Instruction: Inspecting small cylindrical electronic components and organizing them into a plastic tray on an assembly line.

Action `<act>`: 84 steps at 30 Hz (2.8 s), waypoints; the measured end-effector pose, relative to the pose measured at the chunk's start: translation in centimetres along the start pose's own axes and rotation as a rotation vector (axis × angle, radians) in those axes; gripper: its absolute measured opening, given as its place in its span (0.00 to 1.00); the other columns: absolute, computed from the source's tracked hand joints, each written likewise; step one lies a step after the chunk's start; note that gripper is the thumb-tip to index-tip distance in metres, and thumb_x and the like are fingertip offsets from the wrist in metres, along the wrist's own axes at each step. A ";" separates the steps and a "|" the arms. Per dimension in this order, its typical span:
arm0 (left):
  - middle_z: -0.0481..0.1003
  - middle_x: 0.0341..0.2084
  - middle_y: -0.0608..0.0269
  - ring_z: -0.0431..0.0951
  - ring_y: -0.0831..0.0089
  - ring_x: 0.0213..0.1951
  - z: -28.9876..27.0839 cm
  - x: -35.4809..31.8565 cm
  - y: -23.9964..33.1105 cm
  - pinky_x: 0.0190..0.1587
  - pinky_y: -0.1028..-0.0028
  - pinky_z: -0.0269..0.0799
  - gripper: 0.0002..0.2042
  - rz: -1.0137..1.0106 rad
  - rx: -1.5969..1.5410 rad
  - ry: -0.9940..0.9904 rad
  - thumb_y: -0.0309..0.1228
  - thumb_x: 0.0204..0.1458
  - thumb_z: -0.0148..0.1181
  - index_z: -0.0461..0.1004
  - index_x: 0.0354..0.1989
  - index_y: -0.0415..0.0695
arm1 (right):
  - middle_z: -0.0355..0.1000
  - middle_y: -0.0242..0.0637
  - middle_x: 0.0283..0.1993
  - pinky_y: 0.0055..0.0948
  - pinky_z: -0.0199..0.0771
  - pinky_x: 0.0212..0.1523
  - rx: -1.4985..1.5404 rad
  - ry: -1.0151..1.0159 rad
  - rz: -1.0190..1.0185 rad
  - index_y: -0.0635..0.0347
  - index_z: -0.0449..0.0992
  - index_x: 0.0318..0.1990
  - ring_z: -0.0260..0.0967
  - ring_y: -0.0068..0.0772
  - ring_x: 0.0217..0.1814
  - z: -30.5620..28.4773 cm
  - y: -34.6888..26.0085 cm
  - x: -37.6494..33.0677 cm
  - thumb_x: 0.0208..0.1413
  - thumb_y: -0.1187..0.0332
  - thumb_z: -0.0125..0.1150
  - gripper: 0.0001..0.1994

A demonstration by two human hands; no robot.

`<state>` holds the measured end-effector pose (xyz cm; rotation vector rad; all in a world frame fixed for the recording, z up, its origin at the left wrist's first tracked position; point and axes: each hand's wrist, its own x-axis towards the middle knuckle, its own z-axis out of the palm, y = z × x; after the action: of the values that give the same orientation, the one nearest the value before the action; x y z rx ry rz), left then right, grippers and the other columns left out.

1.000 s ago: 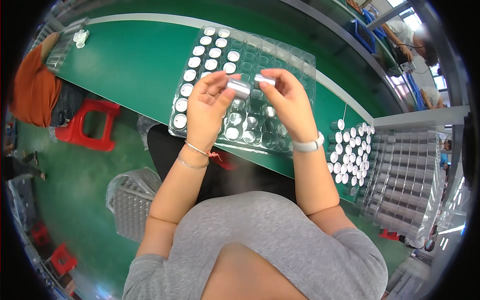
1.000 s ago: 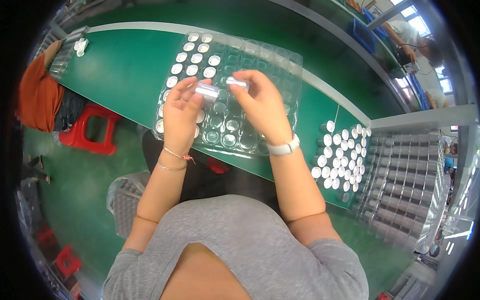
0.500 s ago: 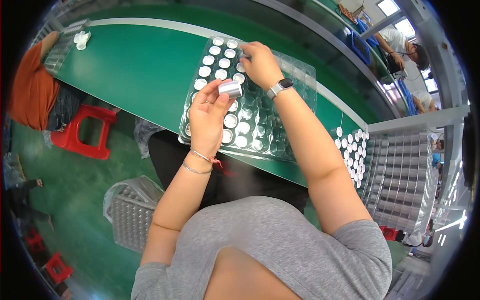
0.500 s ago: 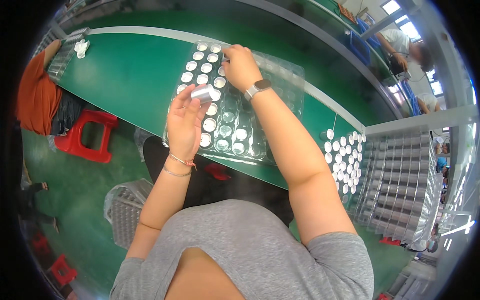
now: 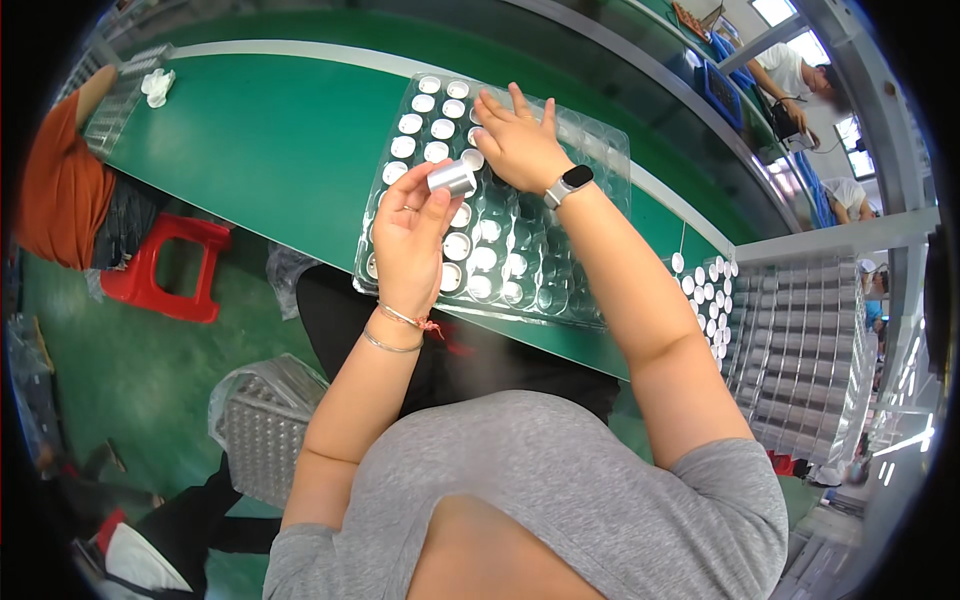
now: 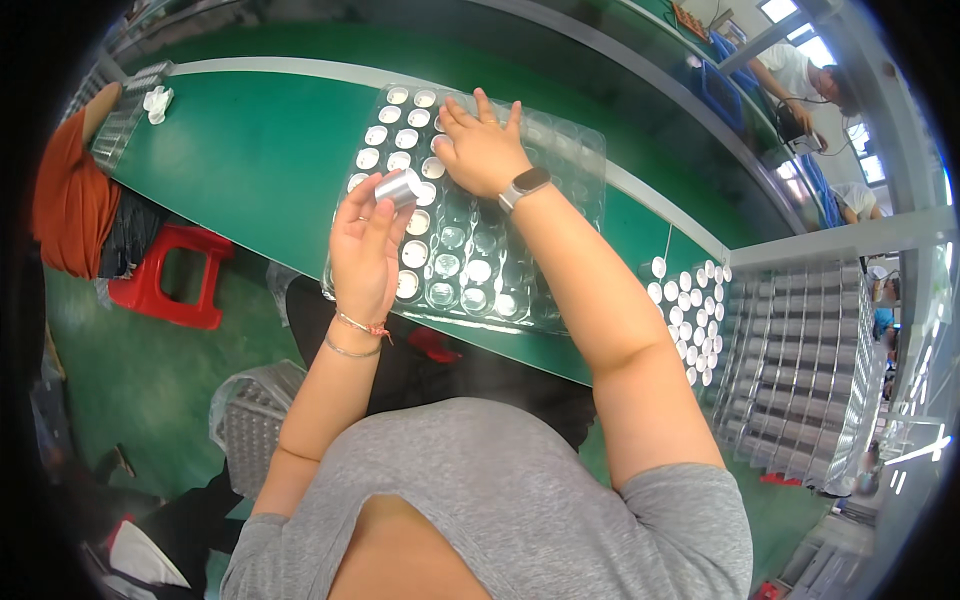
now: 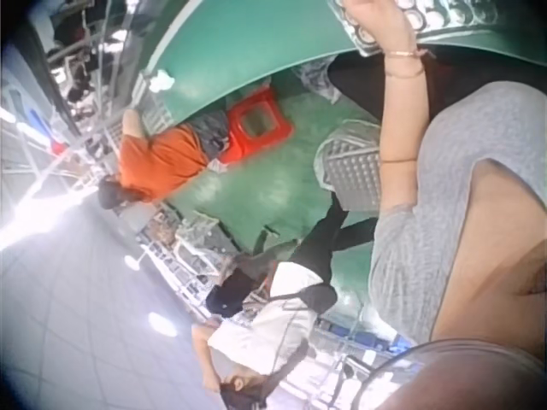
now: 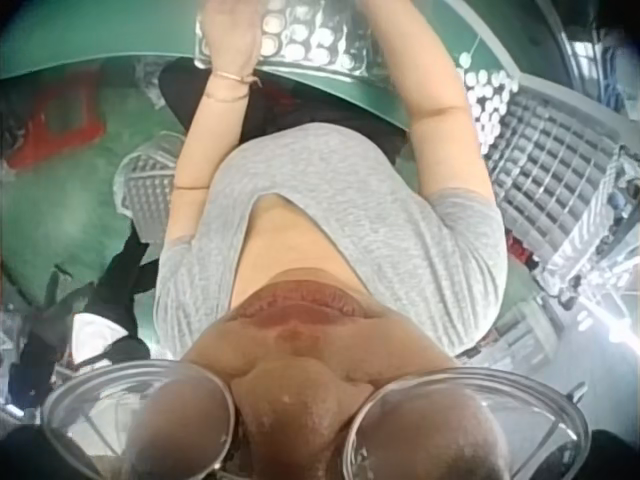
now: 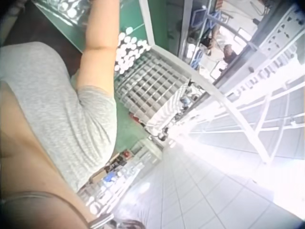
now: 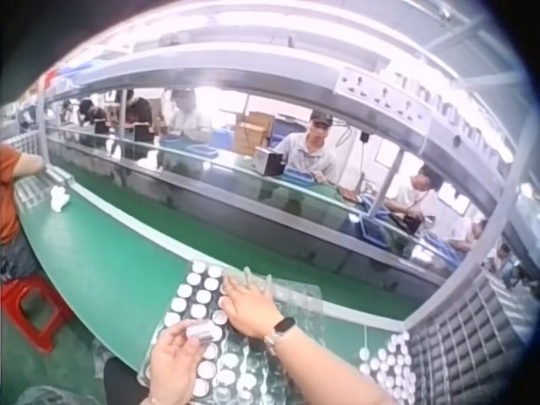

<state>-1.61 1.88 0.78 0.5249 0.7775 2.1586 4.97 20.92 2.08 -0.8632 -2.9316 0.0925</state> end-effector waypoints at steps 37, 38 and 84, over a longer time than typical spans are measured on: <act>0.74 0.37 0.67 0.74 0.79 0.41 -0.7 -0.1 -1.4 0.47 0.77 0.71 0.06 0.038 0.320 -0.108 0.26 0.60 0.55 0.72 0.43 0.41 | 0.43 0.37 0.77 0.65 0.36 0.70 -0.053 -0.150 -0.011 0.52 0.49 0.72 0.34 0.48 0.79 -2.3 0.8 3.1 0.65 0.52 0.40 0.31; 0.74 0.35 0.69 0.72 0.83 0.37 -0.7 -0.2 -2.1 0.43 0.80 0.70 0.06 0.028 0.354 -0.083 0.26 0.60 0.55 0.73 0.43 0.42 | 0.42 0.36 0.77 0.66 0.34 0.70 0.003 -0.139 0.034 0.51 0.47 0.72 0.33 0.48 0.79 -1.9 1.6 3.1 0.66 0.54 0.38 0.30; 0.49 0.68 0.37 0.49 0.45 0.70 3.4 2.6 -3.4 0.69 0.50 0.40 0.31 0.309 2.113 -0.590 0.53 0.58 0.50 0.61 0.66 0.47 | 0.72 0.50 0.52 0.42 0.70 0.55 -0.033 0.246 0.983 0.59 0.76 0.50 0.70 0.51 0.54 -7.6 23.7 -31.6 0.56 0.64 0.58 0.16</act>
<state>0.54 6.83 1.28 2.1222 2.3875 0.3763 44.92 23.94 5.69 -2.0379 -2.0332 -0.0059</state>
